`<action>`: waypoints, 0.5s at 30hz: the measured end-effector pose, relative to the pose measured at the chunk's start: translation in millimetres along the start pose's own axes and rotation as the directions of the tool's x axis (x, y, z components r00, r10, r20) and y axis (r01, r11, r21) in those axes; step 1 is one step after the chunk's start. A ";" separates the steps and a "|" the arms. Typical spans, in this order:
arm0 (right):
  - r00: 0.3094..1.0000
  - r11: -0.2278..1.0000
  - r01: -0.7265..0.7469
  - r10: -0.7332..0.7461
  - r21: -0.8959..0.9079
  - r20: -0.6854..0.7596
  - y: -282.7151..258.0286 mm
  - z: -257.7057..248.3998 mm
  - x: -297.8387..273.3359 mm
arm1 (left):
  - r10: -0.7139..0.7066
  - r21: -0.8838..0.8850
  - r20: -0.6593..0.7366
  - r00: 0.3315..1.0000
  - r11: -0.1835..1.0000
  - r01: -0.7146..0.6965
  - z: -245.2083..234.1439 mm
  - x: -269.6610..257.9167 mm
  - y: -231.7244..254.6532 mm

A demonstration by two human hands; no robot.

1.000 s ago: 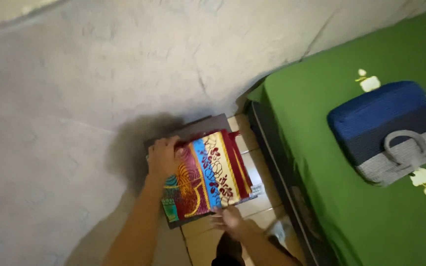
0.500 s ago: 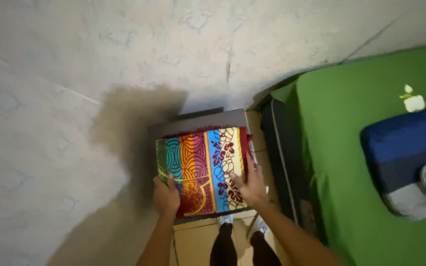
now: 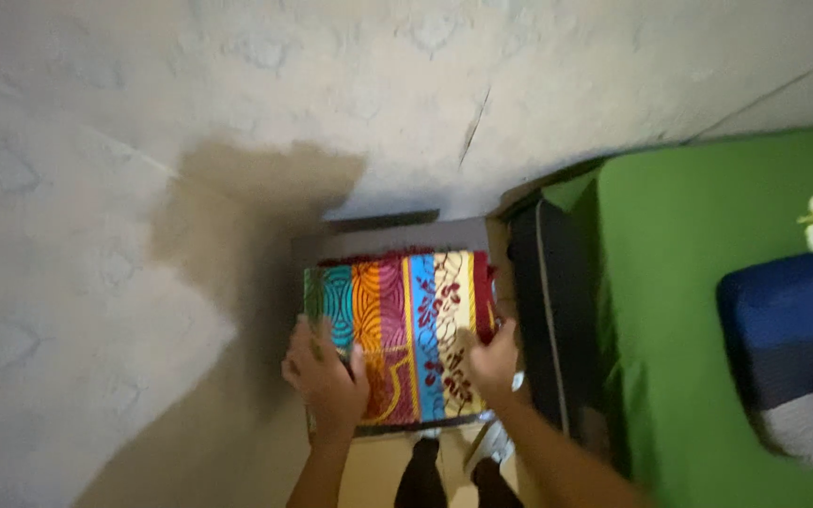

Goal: Fold floral-patterned dress and a colorful prayer mat and place them on a small side table.

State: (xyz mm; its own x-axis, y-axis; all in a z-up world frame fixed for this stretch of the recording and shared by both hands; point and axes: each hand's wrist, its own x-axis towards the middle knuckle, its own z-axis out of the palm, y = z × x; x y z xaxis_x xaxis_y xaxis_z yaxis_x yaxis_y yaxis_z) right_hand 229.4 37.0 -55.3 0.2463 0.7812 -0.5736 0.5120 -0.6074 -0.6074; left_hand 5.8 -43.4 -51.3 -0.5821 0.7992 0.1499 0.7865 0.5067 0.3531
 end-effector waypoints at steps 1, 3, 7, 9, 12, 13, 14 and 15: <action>0.989 0.992 0.081 -0.091 -0.095 -0.115 -1.8 -1.8 -7.1 | 0.161 -0.060 0.017 0.987 0.985 -0.160 -3.1 -4.9 6.5; 0.955 0.968 0.163 -0.204 -0.194 -0.216 -10.8 -1.2 -19.4 | 0.317 -0.117 0.007 0.948 0.942 -0.314 -2.7 -13.4 13.3; 0.795 0.654 0.537 -0.603 -0.533 0.060 -34.4 0.8 -37.9 | 0.494 -0.123 0.211 0.844 0.870 -0.478 2.7 -18.0 17.6; 0.731 0.514 0.640 -0.636 -0.571 0.247 -51.0 -3.6 -39.7 | 0.559 -0.164 0.255 0.789 0.829 -0.534 5.8 -12.0 19.0; 0.723 0.429 0.690 -0.444 -0.583 0.529 -73.1 -10.2 -40.3 | 0.506 -0.057 0.431 0.747 0.842 -0.537 13.6 -3.4 17.9; 0.765 0.468 0.644 -0.367 -0.605 0.530 -75.4 -9.7 -40.5 | 0.527 -0.079 0.416 0.741 0.833 -0.548 13.9 -0.5 18.6; 0.800 0.506 0.594 -0.285 -0.626 0.528 -77.3 -9.2 -42.9 | 0.548 -0.100 0.405 0.732 0.822 -0.560 12.2 1.5 18.4; 0.804 0.513 0.588 -0.284 -0.625 0.523 -69.8 -4.0 -43.2 | 0.555 -0.101 0.406 0.726 0.817 -0.567 7.4 2.7 22.0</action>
State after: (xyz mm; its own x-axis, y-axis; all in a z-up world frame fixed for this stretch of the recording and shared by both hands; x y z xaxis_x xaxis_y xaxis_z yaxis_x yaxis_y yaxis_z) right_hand 186.4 46.3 14.1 -0.3776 0.7254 -0.5756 0.9221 0.2377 -0.3054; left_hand 23.0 -27.7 -50.0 0.0973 0.9927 -0.0707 0.9521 -0.0722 0.2970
